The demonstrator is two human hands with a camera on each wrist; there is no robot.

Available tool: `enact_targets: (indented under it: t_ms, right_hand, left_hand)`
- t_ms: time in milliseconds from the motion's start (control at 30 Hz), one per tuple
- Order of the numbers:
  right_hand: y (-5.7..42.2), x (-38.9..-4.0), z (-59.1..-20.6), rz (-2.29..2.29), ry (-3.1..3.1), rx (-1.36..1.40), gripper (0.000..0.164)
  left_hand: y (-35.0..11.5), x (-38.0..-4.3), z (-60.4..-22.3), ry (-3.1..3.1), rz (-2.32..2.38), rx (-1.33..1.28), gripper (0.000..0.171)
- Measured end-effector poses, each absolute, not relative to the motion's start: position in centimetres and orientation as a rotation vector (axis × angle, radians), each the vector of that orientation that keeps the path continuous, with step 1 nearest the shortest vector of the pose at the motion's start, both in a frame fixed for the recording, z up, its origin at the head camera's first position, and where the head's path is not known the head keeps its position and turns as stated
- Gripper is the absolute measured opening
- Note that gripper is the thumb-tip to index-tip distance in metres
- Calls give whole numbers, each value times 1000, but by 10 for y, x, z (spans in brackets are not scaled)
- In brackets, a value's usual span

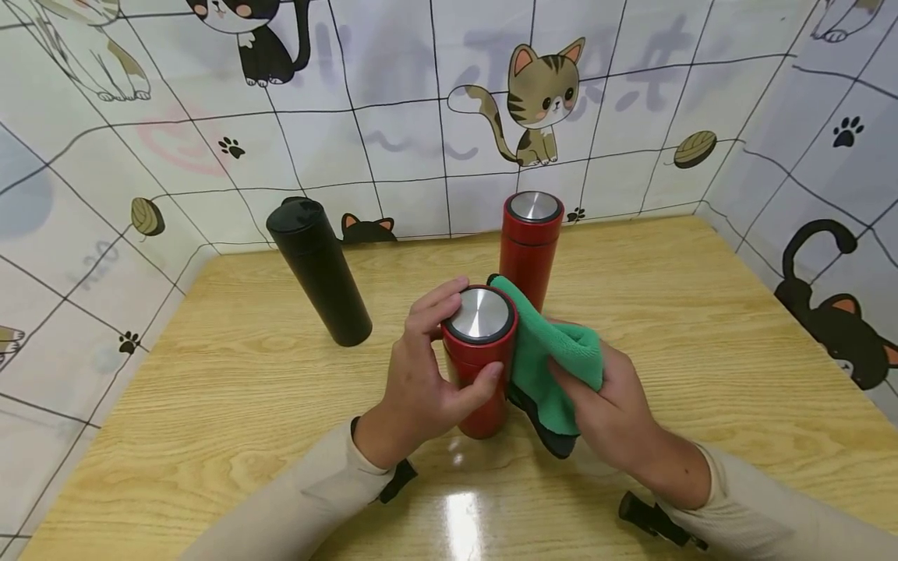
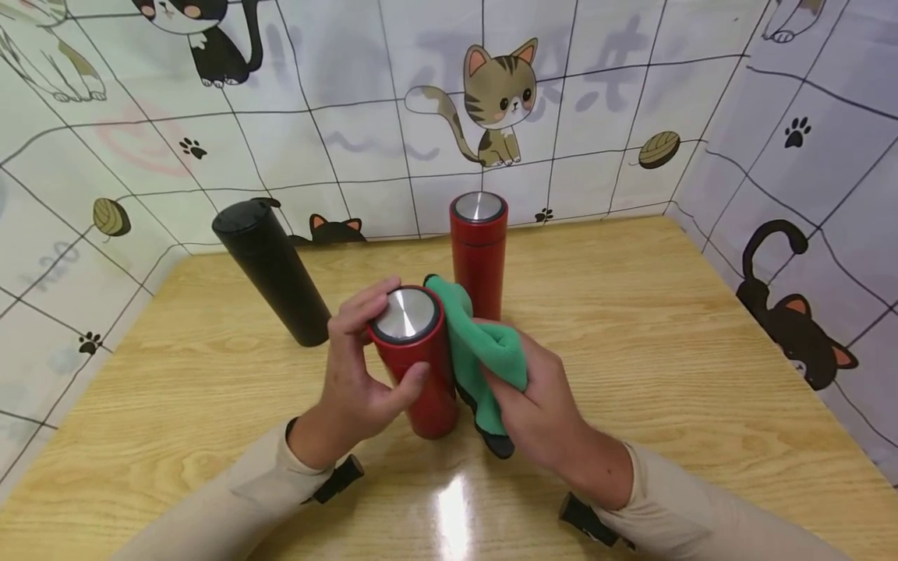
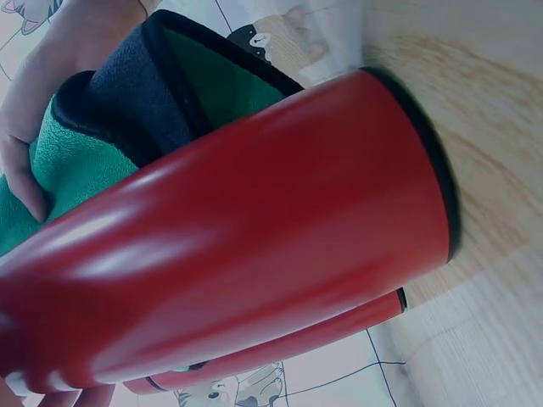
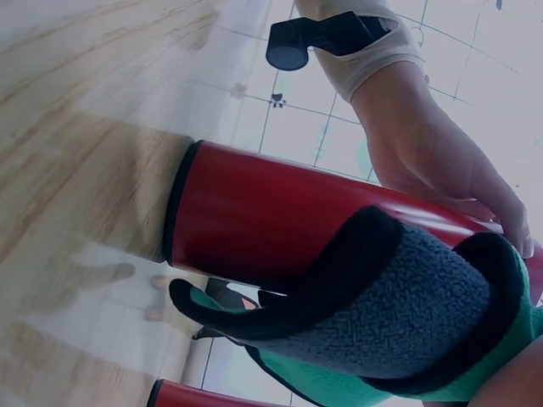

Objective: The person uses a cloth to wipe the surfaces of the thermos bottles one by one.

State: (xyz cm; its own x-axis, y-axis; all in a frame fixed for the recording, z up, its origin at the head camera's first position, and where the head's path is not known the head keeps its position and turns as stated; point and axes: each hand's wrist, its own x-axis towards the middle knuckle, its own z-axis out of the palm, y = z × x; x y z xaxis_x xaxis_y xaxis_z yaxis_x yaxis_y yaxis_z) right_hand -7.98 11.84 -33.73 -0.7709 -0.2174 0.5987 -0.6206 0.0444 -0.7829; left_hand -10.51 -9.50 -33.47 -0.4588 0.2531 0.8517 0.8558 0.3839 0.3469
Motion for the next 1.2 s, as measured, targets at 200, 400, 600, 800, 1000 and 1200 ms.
enact_targets:
  t_ms: [200, 400, 600, 800, 1000, 1200]
  right_hand:
    - [118, -79, -338, 1784, -1941, 820, 42]
    - [118, -79, -336, 1804, -2015, 827, 43]
    - [117, -79, -338, 1768, -1988, 817, 40]
    - [118, -80, -338, 1753, -2031, 823, 41]
    - [118, -79, -338, 1755, -1987, 823, 36]
    - [118, -80, -337, 1801, -1957, 861, 41]
  left_hand:
    - [-96, -103, -335, -1920, -1043, -941, 62]
    - [-96, -102, -334, -1939, -1023, -925, 66]
    - [-96, -100, -333, -1957, -1014, -887, 68]
    - [-96, -98, -331, -1980, -1015, -862, 71]
    - [-96, -99, -332, -1959, -1024, -878, 71]
    - [-95, -102, -334, -1934, -1047, -907, 69]
